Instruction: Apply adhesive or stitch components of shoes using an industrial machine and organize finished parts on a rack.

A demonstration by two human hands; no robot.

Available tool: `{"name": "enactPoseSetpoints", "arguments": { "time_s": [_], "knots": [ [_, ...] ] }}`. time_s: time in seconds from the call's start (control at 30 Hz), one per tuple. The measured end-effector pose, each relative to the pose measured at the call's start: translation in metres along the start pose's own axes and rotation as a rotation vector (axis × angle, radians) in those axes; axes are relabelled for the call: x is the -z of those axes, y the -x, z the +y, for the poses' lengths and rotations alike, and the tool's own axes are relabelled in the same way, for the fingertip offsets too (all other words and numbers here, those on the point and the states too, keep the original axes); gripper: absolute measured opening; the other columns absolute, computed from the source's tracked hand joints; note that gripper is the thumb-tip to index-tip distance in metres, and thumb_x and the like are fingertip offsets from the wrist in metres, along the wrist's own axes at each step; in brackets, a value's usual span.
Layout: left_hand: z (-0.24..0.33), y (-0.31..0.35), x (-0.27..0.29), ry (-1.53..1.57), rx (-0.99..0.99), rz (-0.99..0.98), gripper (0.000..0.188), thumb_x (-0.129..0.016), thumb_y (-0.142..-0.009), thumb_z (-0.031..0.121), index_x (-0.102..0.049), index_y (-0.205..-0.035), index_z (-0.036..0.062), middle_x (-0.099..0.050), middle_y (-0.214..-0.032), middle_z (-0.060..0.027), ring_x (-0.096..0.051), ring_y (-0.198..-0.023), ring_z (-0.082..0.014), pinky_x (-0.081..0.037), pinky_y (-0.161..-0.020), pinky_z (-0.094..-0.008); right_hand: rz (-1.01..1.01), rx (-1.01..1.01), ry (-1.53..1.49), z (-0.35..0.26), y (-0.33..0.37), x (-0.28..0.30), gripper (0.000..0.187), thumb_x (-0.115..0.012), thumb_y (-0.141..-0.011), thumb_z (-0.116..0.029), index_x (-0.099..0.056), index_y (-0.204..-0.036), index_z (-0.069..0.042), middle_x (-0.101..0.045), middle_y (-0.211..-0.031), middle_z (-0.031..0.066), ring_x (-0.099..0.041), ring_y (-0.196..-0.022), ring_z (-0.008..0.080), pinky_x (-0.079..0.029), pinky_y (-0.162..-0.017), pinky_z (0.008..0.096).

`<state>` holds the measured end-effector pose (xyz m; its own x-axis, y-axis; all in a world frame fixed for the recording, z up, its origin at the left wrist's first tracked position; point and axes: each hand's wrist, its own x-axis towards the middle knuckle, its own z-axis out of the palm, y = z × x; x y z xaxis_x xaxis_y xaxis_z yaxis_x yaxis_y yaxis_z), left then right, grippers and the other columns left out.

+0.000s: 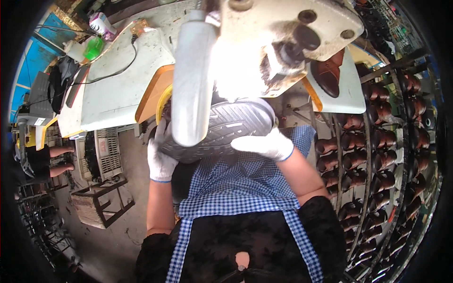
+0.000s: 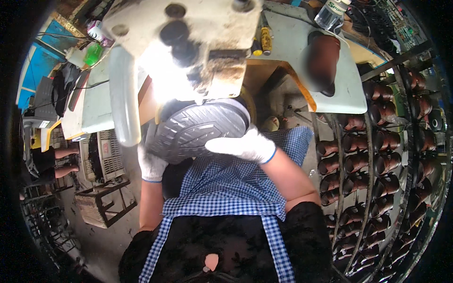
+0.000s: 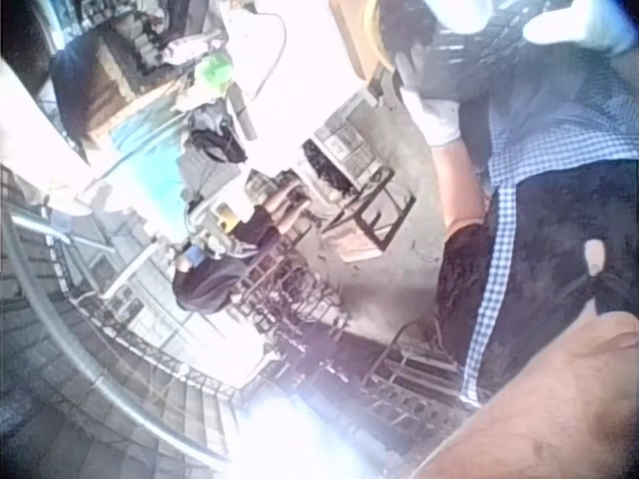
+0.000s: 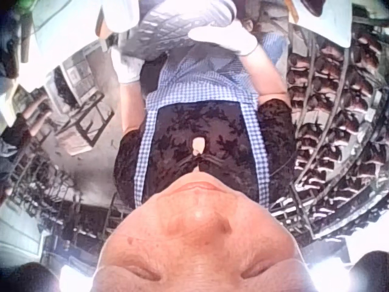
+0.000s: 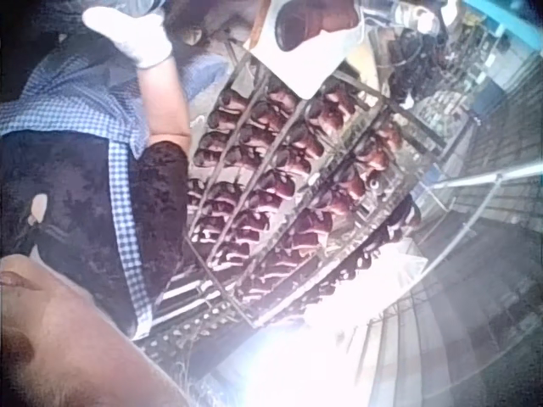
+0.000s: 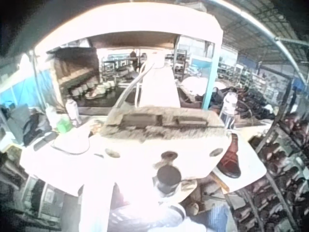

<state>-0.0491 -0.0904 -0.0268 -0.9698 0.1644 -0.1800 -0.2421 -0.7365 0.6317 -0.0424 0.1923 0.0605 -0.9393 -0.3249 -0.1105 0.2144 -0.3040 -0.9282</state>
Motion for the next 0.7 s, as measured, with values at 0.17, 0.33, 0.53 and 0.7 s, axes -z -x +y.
{"name": "enactPoseSetpoints", "arguments": {
  "time_s": [0.17,0.33,0.53,0.7],
  "knots": [
    [0.013,-0.029,-0.027,-0.275,0.008,-0.249,0.081,-0.067,-0.083,0.046,-0.036,-0.139,-0.0033,-0.046,-0.138,-0.0197,-0.045,-0.128,-0.0311,-0.034,-0.109,-0.0433,-0.161,-0.199,0.220,-0.030,-0.015,0.019,0.061,-0.085,-0.072,-0.013,-0.058,-0.125,0.000,-0.065,-0.118,0.0096,-0.060,-0.108,0.0161,-0.050,-0.095,0.0306],
    [0.008,-0.031,-0.106,-0.600,0.228,-0.386,0.064,-0.066,-0.087,0.032,-0.046,-0.134,-0.0054,-0.055,-0.129,-0.0138,-0.050,-0.121,-0.0215,-0.037,-0.105,-0.0342,-0.489,-0.139,0.214,-0.045,-0.041,0.018,0.061,-0.081,-0.076,-0.014,-0.055,-0.130,-0.001,-0.064,-0.121,0.0077,-0.058,-0.110,0.0164,-0.047,-0.098,0.0307],
    [-0.008,-0.015,-0.106,-0.659,0.105,-0.160,0.051,-0.059,-0.090,0.021,-0.048,-0.133,-0.0047,-0.057,-0.126,-0.0127,-0.054,-0.115,-0.0184,-0.041,-0.101,-0.0310,0.139,0.034,0.503,-0.024,-0.007,-0.009,0.066,-0.076,-0.078,-0.031,-0.050,-0.131,0.000,-0.059,-0.123,0.0154,-0.057,-0.114,0.0234,-0.046,-0.097,0.0354],
    [-0.029,-0.011,-0.113,-0.580,0.017,-0.064,0.043,-0.054,-0.094,0.017,-0.048,-0.132,-0.0026,-0.058,-0.123,-0.0118,-0.056,-0.112,-0.0177,-0.043,-0.100,-0.0324,0.698,0.415,0.594,0.062,0.033,-0.010,0.051,-0.074,-0.082,-0.020,-0.052,-0.121,0.004,-0.063,-0.106,0.0159,-0.062,-0.092,0.0245,-0.050,-0.084,0.0348]
  ]
}}
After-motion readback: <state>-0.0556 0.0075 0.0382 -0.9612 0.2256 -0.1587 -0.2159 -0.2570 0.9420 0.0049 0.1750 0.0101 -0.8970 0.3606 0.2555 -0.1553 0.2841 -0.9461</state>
